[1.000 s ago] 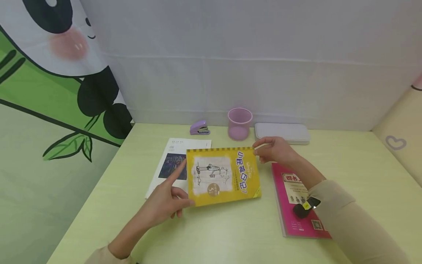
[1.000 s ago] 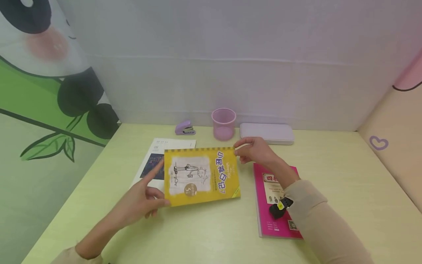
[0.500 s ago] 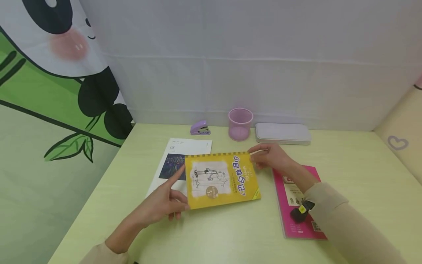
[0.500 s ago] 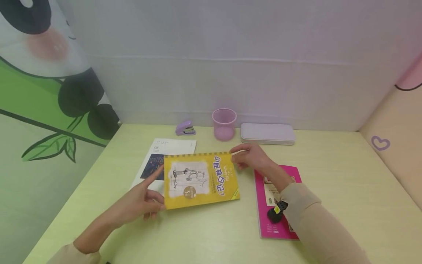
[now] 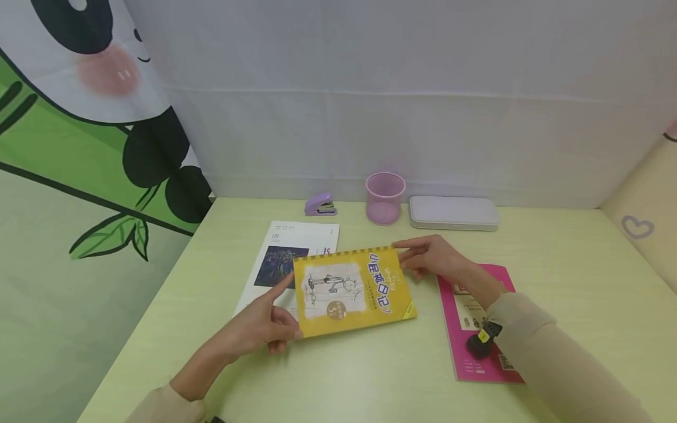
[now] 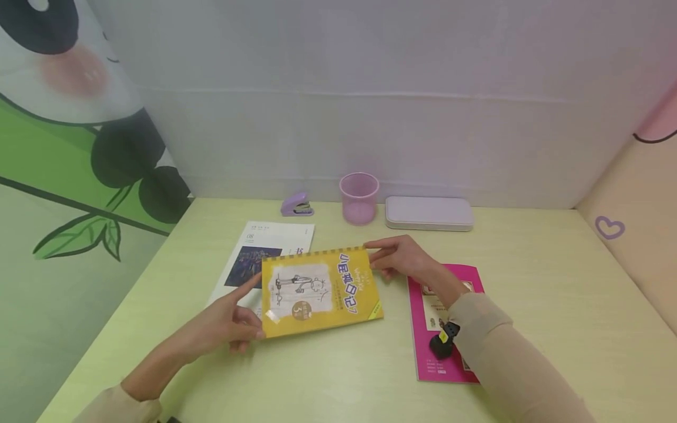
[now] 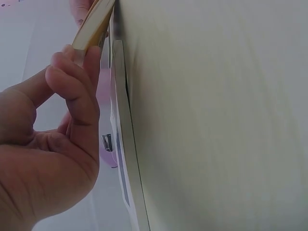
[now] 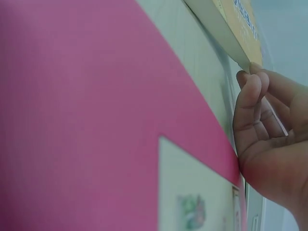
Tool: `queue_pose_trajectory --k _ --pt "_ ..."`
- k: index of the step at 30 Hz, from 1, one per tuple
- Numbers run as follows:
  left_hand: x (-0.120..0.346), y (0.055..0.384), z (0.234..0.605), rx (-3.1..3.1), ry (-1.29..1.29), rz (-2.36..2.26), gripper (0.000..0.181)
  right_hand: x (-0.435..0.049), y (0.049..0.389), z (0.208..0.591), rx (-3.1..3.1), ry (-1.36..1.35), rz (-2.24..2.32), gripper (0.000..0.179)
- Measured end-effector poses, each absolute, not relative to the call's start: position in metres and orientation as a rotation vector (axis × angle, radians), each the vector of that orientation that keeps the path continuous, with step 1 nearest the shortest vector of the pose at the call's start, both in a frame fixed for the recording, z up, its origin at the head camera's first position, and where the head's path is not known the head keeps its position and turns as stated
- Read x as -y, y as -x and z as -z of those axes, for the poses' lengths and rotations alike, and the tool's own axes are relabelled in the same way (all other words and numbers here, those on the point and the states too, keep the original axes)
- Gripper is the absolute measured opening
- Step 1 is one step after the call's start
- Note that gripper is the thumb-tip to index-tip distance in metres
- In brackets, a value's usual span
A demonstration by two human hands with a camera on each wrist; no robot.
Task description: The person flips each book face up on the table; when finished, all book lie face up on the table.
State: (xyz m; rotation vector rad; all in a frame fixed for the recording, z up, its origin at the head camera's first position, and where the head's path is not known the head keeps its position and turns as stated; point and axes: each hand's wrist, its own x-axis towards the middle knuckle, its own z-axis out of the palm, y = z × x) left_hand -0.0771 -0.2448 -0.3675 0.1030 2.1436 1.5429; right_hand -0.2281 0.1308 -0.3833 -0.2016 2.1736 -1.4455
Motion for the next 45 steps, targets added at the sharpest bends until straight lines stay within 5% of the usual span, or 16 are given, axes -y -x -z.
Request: queue_pose_trajectory --k 33,45 --pt "0.240 0.082 0.375 -2.252 -0.070 -1.351 0.117 -0.119 0.226 0.377 -2.283 0.314 1.211 0.052" --pt "0.253 0.112 0.349 -2.478 -0.022 -1.015 0.081 -0.115 0.212 0.362 -2.342 0.333 1.093 0.057"
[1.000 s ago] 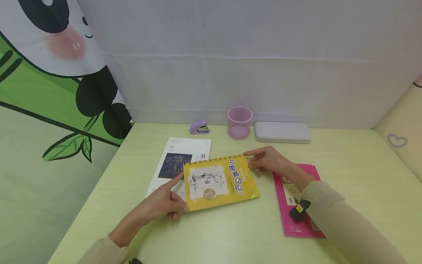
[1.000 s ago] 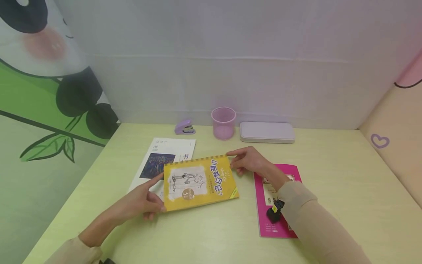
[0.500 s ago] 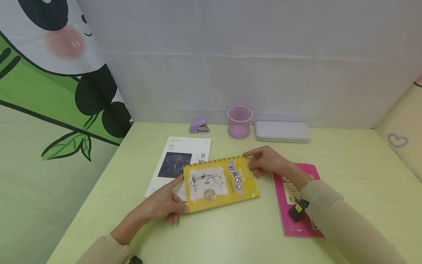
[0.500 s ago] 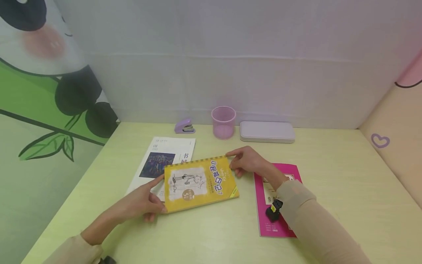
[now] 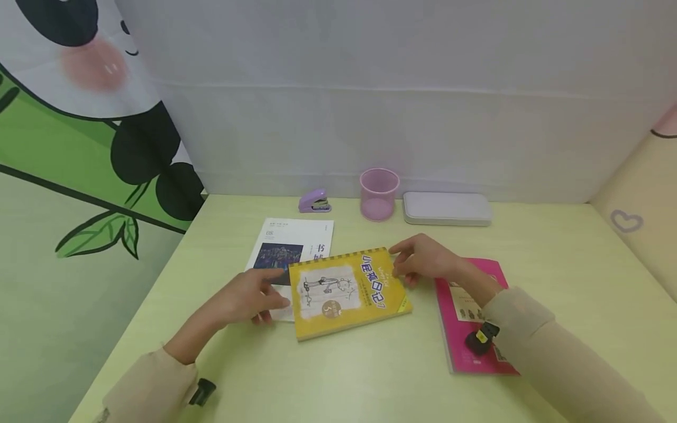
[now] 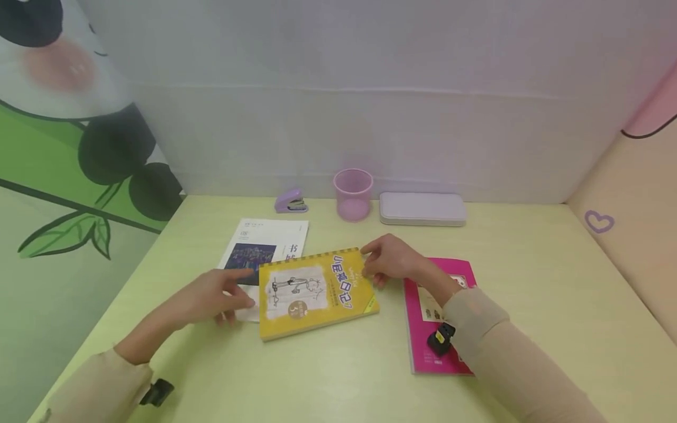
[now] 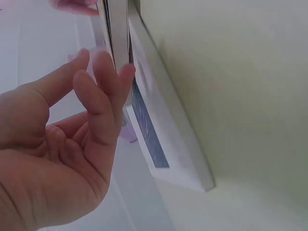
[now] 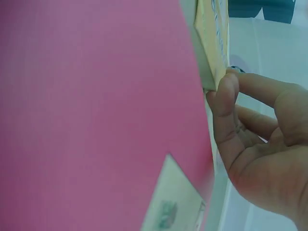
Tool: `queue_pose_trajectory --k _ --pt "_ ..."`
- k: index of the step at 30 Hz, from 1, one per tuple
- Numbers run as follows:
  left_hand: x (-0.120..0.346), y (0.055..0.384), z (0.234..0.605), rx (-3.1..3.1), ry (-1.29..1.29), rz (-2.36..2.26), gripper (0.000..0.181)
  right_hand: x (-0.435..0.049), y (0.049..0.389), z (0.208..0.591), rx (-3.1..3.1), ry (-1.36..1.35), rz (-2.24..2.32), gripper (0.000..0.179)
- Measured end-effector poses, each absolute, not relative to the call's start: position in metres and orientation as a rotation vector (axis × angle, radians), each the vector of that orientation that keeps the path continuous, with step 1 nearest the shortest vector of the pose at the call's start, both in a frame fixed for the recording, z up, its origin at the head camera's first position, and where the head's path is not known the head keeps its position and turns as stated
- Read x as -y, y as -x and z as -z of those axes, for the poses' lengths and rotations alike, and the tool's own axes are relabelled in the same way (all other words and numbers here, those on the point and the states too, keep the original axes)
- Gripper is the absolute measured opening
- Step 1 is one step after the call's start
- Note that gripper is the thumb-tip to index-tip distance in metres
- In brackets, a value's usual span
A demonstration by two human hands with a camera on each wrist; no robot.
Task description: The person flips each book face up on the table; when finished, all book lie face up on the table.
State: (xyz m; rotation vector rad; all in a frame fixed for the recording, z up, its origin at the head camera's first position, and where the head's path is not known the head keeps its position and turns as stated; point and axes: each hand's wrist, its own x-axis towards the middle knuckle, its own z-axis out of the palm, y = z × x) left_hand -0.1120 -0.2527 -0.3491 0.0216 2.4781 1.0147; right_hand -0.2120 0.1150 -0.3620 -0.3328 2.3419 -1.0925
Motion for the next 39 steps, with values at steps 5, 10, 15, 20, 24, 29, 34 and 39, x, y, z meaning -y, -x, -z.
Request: queue_pose_trajectory --k 5,10,15,20,24,29,34,39 --pt "0.258 0.138 0.349 -2.545 -0.109 -0.977 0.064 -0.113 0.205 0.355 -2.391 0.332 0.978 0.061" --pt "0.259 0.152 0.356 -2.554 -0.140 -0.974 0.057 -0.110 0.196 0.355 -2.417 0.323 0.893 0.062" --pt "0.259 0.159 0.358 -2.547 -0.112 -0.945 0.056 -0.109 0.184 0.353 -2.438 0.298 0.821 0.071" --pt "0.258 0.162 0.359 -2.545 -0.122 -0.959 0.054 -0.109 0.170 0.350 -2.466 0.251 0.724 0.082" --pt "0.257 0.162 0.360 -2.548 -0.121 -0.979 0.054 -0.108 0.161 0.351 -2.497 0.265 0.664 0.087" --pt "0.255 0.163 0.362 -2.553 -0.117 -1.003 0.054 -0.106 0.156 0.352 -2.522 0.299 0.642 0.091" --pt "0.254 0.164 0.363 -2.554 -0.128 -1.020 0.053 -0.106 0.154 0.353 -2.533 0.332 0.636 0.091" --pt "0.254 0.164 0.365 -2.553 -0.137 -1.034 0.050 -0.107 0.158 0.354 -2.524 0.321 0.640 0.091"
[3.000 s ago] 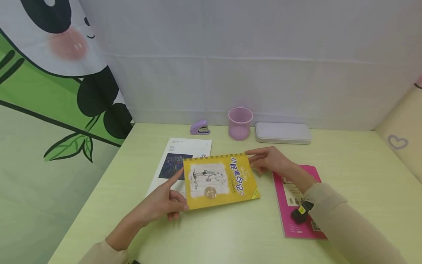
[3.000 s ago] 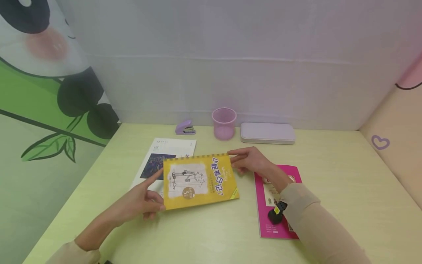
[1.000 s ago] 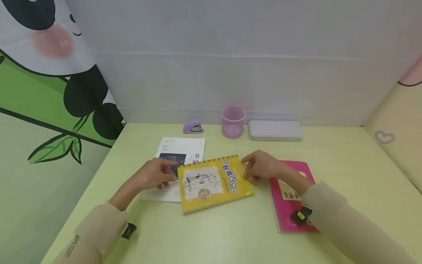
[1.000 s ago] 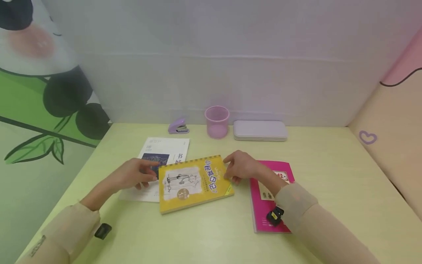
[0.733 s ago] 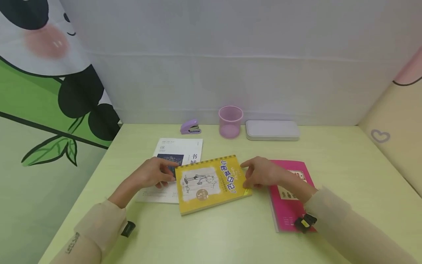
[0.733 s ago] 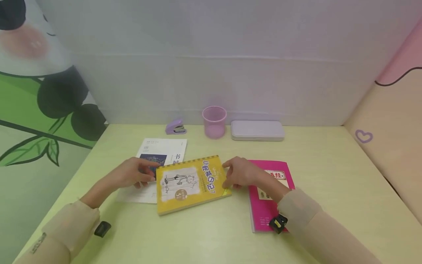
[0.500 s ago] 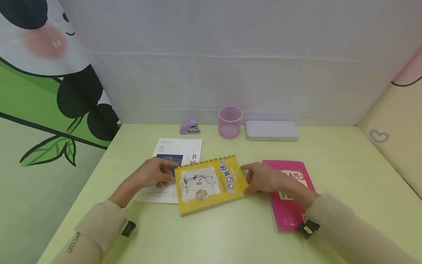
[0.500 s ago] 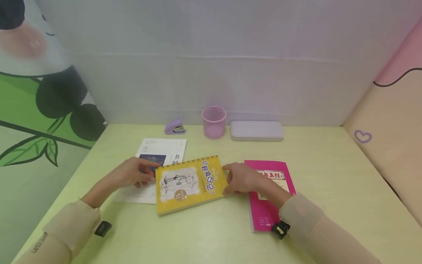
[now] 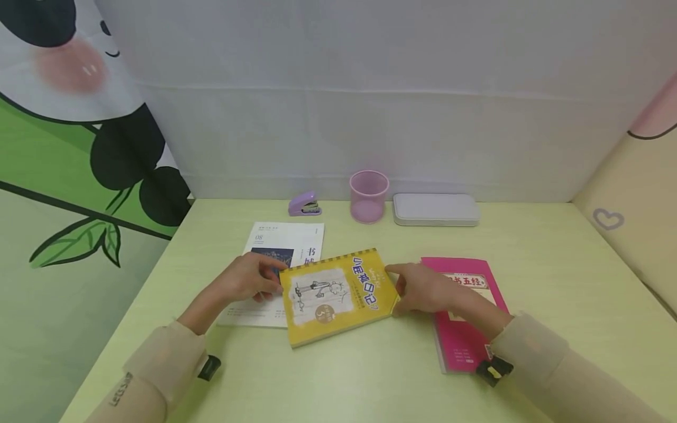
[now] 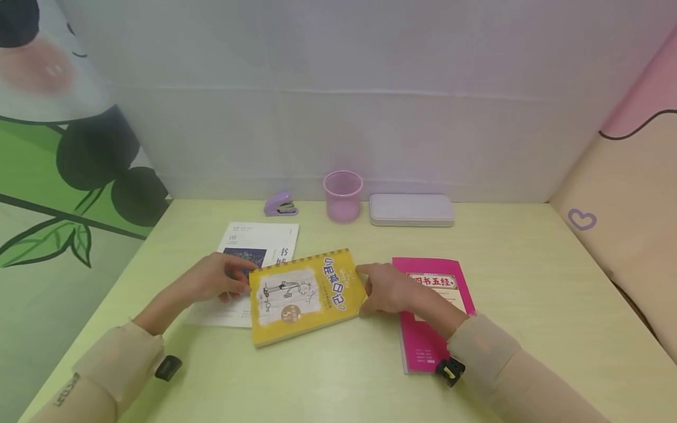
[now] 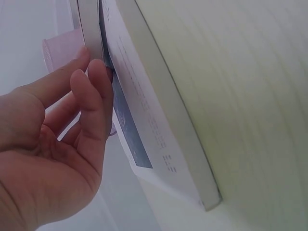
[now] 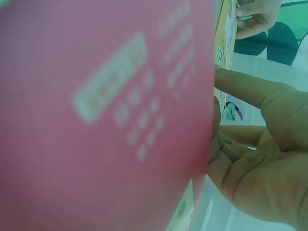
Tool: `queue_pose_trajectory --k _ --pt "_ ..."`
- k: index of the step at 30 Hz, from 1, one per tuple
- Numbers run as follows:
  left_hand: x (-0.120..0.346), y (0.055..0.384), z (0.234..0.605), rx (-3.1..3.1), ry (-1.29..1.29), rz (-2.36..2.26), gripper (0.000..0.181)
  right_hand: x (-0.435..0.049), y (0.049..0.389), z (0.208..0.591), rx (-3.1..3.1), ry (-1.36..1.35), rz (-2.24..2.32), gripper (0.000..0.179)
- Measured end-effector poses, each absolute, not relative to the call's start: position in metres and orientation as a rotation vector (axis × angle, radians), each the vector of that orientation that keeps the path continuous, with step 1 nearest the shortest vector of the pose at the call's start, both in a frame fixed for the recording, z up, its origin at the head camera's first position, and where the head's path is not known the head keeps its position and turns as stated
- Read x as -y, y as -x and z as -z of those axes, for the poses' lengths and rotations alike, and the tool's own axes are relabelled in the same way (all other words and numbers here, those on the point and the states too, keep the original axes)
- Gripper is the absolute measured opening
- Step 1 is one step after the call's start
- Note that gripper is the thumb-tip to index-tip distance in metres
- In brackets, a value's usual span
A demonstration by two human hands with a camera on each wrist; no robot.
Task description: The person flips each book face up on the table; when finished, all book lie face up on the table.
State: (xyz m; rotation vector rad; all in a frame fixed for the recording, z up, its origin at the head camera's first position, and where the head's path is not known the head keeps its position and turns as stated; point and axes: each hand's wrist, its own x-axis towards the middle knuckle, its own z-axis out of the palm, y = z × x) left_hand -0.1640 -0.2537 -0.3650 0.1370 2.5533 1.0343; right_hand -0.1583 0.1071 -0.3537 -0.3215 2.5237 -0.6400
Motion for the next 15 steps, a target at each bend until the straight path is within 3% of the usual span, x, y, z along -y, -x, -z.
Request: queue_pose_trajectory --k 15 --pt "0.255 0.155 0.365 -2.557 -0.096 -1.032 0.031 -0.106 0.182 0.347 -2.602 0.508 0.537 0.070"
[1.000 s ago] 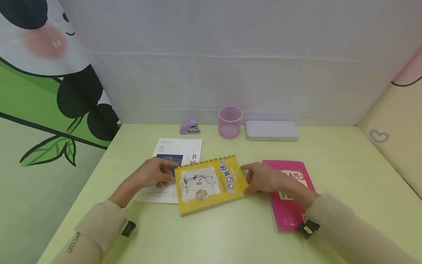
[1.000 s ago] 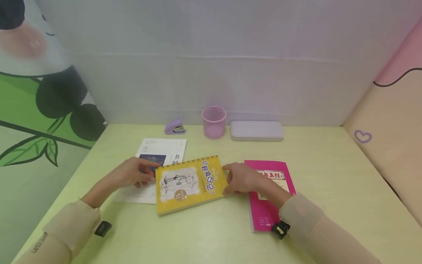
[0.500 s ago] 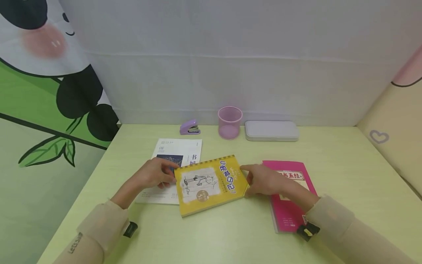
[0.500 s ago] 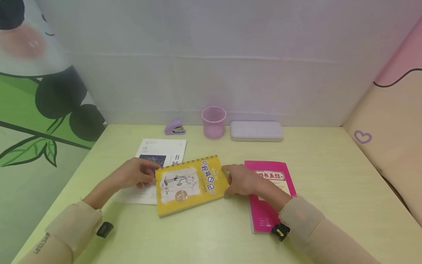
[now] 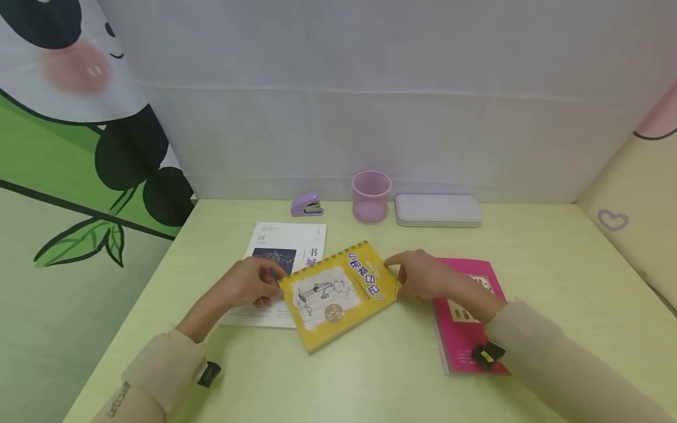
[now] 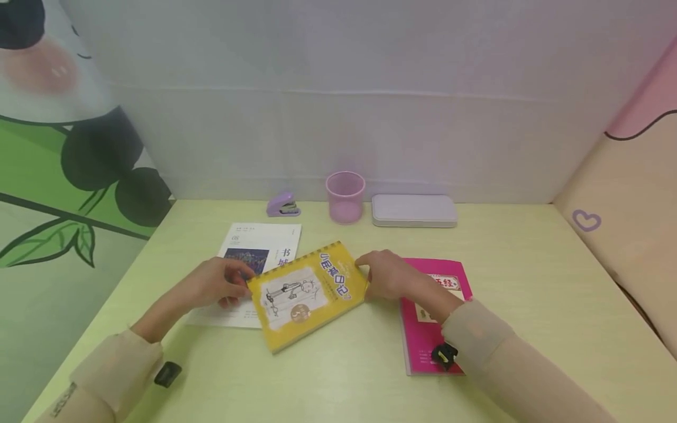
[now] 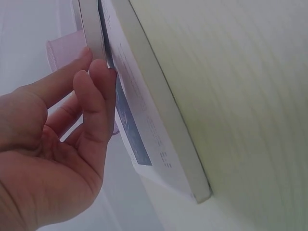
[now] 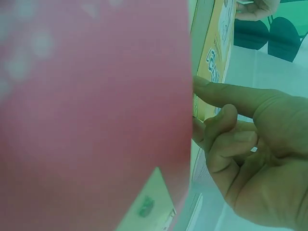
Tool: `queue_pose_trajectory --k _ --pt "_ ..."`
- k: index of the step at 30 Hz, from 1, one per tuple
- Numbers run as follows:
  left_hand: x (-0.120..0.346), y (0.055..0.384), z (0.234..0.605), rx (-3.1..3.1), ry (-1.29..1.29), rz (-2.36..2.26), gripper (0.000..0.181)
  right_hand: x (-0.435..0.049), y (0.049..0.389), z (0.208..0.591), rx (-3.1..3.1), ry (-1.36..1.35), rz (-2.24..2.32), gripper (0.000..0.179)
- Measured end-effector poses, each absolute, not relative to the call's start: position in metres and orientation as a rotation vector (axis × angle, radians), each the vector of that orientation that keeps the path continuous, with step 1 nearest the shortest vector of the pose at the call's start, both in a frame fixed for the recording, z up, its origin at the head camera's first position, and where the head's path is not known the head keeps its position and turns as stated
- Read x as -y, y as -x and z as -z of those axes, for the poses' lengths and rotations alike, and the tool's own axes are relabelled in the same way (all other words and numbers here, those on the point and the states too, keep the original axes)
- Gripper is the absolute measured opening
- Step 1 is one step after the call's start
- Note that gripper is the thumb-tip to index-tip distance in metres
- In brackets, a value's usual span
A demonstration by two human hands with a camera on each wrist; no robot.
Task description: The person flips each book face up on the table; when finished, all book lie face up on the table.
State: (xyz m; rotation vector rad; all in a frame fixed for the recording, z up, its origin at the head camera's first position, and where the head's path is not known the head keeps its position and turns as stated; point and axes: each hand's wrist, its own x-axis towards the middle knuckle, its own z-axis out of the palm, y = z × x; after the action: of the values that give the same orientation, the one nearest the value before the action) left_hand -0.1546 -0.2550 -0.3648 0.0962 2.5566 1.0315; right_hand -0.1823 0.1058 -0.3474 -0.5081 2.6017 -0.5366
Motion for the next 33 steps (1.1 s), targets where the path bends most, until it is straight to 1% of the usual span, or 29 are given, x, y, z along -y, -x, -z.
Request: queue_pose_trajectory --k 12,18,22,28,33 --pt "0.255 0.144 0.364 -2.567 -0.095 -0.984 0.017 -0.109 0.202 0.347 -2.698 0.532 0.508 0.056" --pt "0.254 0.140 0.364 -2.541 -0.107 -1.013 0.015 -0.112 0.209 0.350 -2.744 0.487 0.560 0.047" --pt "0.252 0.138 0.364 -2.539 -0.117 -1.025 0.013 -0.112 0.210 0.350 -2.756 0.433 0.592 0.037" --pt "0.247 0.134 0.362 -2.541 -0.147 -1.023 0.016 -0.112 0.212 0.352 -2.827 0.452 0.562 0.018" --pt "0.243 0.133 0.361 -2.520 -0.214 -1.036 0.029 -0.114 0.214 0.354 -2.874 0.491 0.559 0.013"
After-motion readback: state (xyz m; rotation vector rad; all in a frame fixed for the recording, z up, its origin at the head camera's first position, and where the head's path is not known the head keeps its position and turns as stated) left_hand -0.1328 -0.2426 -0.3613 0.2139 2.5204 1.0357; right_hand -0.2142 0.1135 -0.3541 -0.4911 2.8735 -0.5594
